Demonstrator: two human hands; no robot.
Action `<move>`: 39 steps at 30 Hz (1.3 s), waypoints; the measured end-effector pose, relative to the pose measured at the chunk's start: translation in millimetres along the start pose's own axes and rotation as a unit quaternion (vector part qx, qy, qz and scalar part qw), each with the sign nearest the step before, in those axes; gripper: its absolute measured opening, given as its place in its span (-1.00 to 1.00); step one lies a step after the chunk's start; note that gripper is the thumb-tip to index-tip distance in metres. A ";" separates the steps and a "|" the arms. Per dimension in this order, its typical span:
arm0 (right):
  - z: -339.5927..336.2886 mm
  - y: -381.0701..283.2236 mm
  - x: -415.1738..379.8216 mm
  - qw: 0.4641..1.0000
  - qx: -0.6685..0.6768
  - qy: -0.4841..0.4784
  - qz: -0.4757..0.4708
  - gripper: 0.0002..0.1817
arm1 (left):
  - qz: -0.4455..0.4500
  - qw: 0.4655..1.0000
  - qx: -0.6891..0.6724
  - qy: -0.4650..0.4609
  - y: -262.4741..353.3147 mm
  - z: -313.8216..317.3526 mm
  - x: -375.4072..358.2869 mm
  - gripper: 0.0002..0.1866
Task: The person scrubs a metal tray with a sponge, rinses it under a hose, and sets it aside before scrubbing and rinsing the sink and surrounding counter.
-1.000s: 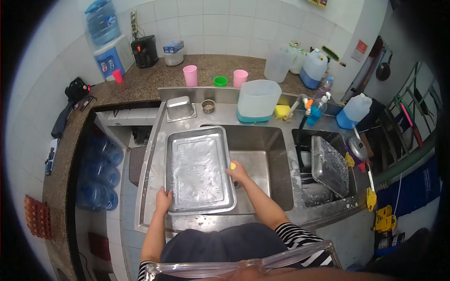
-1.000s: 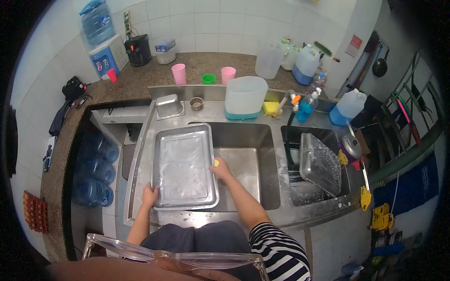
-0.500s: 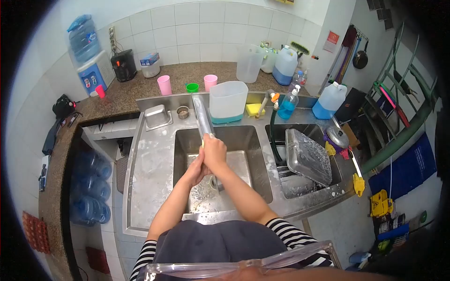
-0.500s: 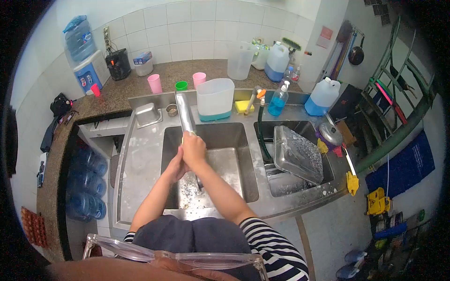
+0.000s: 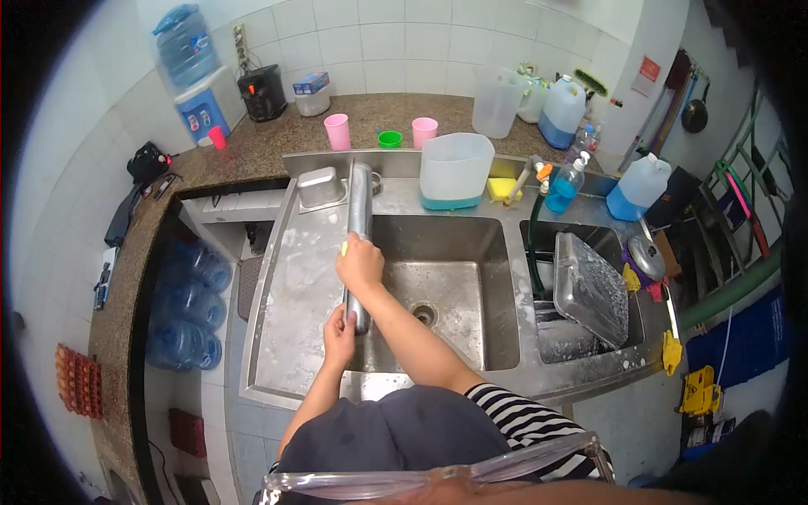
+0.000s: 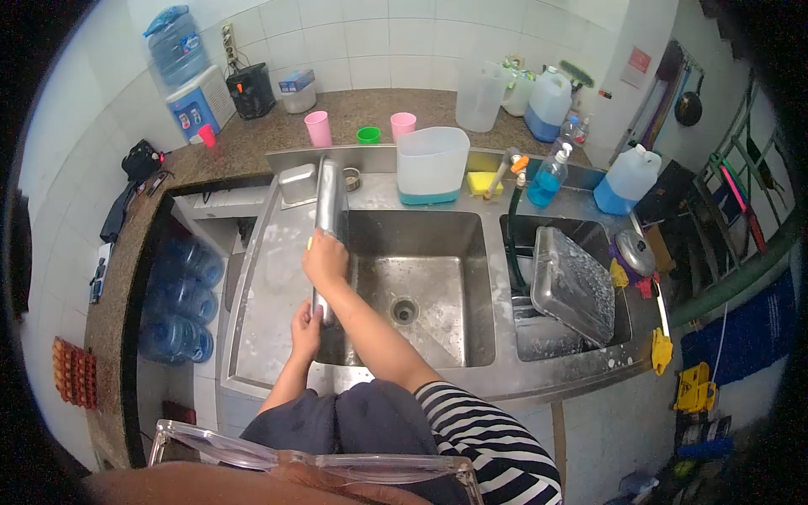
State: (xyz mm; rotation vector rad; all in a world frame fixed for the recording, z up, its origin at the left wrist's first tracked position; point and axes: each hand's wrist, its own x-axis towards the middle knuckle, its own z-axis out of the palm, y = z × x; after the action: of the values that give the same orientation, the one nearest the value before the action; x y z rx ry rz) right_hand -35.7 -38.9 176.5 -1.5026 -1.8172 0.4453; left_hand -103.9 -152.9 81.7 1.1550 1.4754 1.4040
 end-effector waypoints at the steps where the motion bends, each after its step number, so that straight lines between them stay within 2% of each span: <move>1: 7.4 -5.3 0.3 1.000 0.000 -0.003 -0.001 -0.77 | -0.002 1.000 0.000 0.003 -5.2 -4.2 0.7 -0.72; 3: 24.4 -15.8 0.8 0.997 0.018 -0.024 -0.066 -0.78 | 0.008 0.993 -0.036 0.110 -10.7 -18.1 2.8 -0.77; 5: 40.0 -18.9 0.9 0.994 0.034 -0.038 -0.094 -0.76 | 0.005 0.991 -0.027 0.129 -11.0 -36.8 5.4 -0.77; 7: 52.6 -18.2 -4.3 0.968 0.182 0.042 -0.167 -0.71 | 0.024 0.974 -0.081 0.212 -15.6 -54.8 13.7 -0.79; 8: 58.2 -12.7 -10.8 0.962 0.196 0.020 -0.186 -0.72 | 0.035 0.966 -0.163 0.196 -23.5 -66.3 18.6 -0.81; 9: 65.7 -6.4 -21.8 0.962 0.197 0.015 -0.188 -0.72 | 0.034 0.965 -0.163 0.200 -29.8 -75.7 20.1 -0.81; 11: 79.9 3.7 -45.8 0.950 0.167 -0.027 -0.262 -0.77 | -0.006 0.943 -0.261 0.207 -40.4 -93.2 20.4 -0.82; 13: 91.8 7.8 -62.6 0.926 0.176 -0.010 -0.335 -0.78 | -0.034 0.939 -0.278 0.197 -49.7 -109.1 15.7 -0.80; 16: 104.4 12.5 -76.6 0.908 0.137 -0.081 -0.386 -0.80 | -0.103 0.913 -0.342 0.196 -67.1 -127.9 9.7 -0.78; 17: 109.6 13.0 -80.2 0.896 0.128 -0.112 -0.410 -0.78 | -0.109 0.911 -0.341 0.203 -73.7 -133.5 8.4 -0.78; 18: 114.7 15.8 -78.1 0.883 0.110 -0.134 -0.436 -0.63 | -0.135 0.912 -0.328 0.208 -76.3 -138.2 8.7 -0.78; 19: 122.1 15.9 -75.5 0.882 0.115 -0.143 -0.435 -0.63 | -0.161 0.911 -0.316 0.212 -78.0 -143.0 9.3 -0.77; 20: 129.9 15.3 -72.1 0.868 0.099 -0.149 -0.464 -0.55 | -0.165 0.908 -0.316 0.221 -84.2 -146.1 11.7 -0.77; 21: 137.6 14.7 -69.1 0.851 0.084 -0.155 -0.494 -0.46 | -0.159 0.921 -0.256 0.246 -89.9 -146.9 16.2 -0.77; 22: 144.7 14.1 -66.6 0.849 0.084 -0.155 -0.498 -0.42 | -0.152 0.931 -0.195 0.270 -94.9 -149.1 19.5 -0.77; 23: 151.5 12.7 -65.8 0.846 0.089 -0.162 -0.500 -0.42 | -0.154 0.928 -0.195 0.278 -99.4 -151.2 22.4 -0.77; 25: 158.4 5.4 -61.4 0.847 0.091 -0.188 -0.489 -0.52 | -0.124 0.946 -0.027 0.299 -97.4 -151.8 29.6 -0.76; 26: 160.4 2.8 -61.4 0.848 0.099 -0.179 -0.489 -0.65 | -0.099 0.950 0.028 0.296 -103.2 -154.9 31.3 -0.73; 27: 166.9 3.8 -59.5 0.846 0.100 -0.185 -0.489 -0.65 | -0.104 0.948 0.026 0.300 -103.0 -155.6 33.0 -0.73; 29: 178.5 8.7 -55.6 0.813 0.077 -0.240 -0.524 -0.80 | -0.094 0.934 0.154 0.308 -103.2 -153.4 35.7 -0.70; 32: 202.0 25.4 -22.7 0.826 0.039 -0.270 -0.494 -0.88 | -0.111 0.926 0.179 0.313 -98.7 -155.4 39.8 -0.70; 33: 195.2 23.5 1.4 0.870 0.066 -0.291 -0.393 -0.82 | -0.113 0.920 0.207 0.314 -95.8 -155.5 41.1 -0.71; 34: 199.5 30.6 24.5 0.905 0.060 -0.232 -0.351 -0.72 | -0.115 0.920 0.205 0.313 -99.5 -156.6 41.6 -0.71; 36: 198.5 42.4 69.5 0.950 -0.044 -0.153 -0.268 -0.63 | -0.103 0.921 0.203 0.315 -105.0 -159.0 42.7 -0.71; 37: 201.3 40.0 76.2 0.950 -0.045 -0.153 -0.270 -0.63 | -0.103 0.921 0.201 0.316 -106.0 -159.0 44.0 -0.71; 39: 208.4 34.4 80.4 0.966 -0.081 -0.146 -0.198 -0.62 | -0.114 0.924 0.174 0.321 -106.6 -159.7 42.1 -0.72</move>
State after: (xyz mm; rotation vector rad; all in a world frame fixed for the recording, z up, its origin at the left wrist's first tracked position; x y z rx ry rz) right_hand -164.9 83.6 37.2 -1.1746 -2.3725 0.3382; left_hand -278.5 -155.9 -8.5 0.6973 2.3155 1.4614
